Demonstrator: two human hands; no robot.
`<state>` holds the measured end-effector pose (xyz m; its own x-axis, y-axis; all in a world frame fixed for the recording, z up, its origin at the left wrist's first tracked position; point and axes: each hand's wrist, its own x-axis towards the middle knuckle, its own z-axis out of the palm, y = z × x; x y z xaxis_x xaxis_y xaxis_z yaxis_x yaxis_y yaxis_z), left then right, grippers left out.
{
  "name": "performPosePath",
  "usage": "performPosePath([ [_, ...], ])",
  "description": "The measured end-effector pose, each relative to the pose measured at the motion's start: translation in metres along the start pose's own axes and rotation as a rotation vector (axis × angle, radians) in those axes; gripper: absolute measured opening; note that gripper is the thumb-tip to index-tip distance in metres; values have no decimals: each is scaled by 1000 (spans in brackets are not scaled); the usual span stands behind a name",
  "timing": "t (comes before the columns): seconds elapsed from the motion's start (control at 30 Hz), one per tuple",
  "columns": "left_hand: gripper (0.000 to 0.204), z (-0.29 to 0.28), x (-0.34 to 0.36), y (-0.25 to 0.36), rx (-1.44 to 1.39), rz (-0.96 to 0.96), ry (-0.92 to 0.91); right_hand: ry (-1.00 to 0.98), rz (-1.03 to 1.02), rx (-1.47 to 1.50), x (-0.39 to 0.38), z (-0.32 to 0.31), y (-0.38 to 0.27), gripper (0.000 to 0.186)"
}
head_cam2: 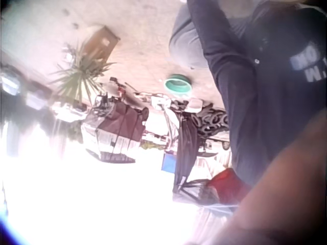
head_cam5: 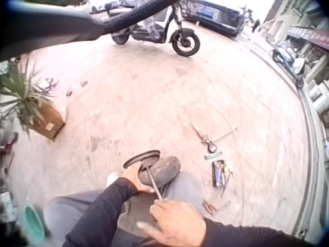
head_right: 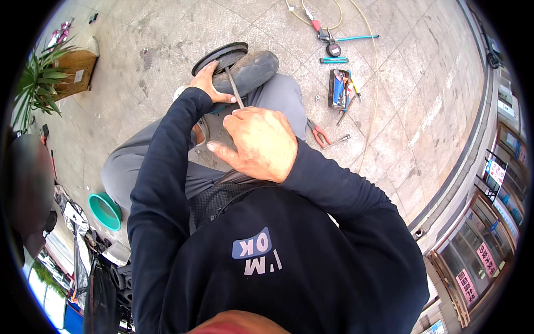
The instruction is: The person removes a tire from a wheel rim using a tire lever, then pours a dark liquid from a bottle into the rim. The person then moves indoors and uses an angle grinder on a metal part.
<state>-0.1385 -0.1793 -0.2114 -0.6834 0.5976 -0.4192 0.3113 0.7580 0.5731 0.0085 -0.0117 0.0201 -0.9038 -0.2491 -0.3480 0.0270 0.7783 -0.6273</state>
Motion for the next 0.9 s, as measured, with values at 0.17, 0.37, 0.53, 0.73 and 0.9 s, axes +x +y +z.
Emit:
performPosePath([
  [0.17, 139, 7, 7, -1, 31, 4, -5, 301, -89, -194, -5, 12, 2, 47],
  [0.37, 136, 4, 10, 30, 17, -68, 7, -9, 22, -341, 3, -41, 49, 47],
  [0.53, 136, 7, -1, 33, 29, -101, -41, -163, 25, -376, 6, -87, 43, 41],
  [0.73, 141, 1, 17, 19, 25, -90, -29, 99, 192, -171, -35, -8, 56, 56],
  [0.9, 150, 0, 40, -1, 105, -72, -53, 41, 397, -151, -38, 67, 67, 64],
])
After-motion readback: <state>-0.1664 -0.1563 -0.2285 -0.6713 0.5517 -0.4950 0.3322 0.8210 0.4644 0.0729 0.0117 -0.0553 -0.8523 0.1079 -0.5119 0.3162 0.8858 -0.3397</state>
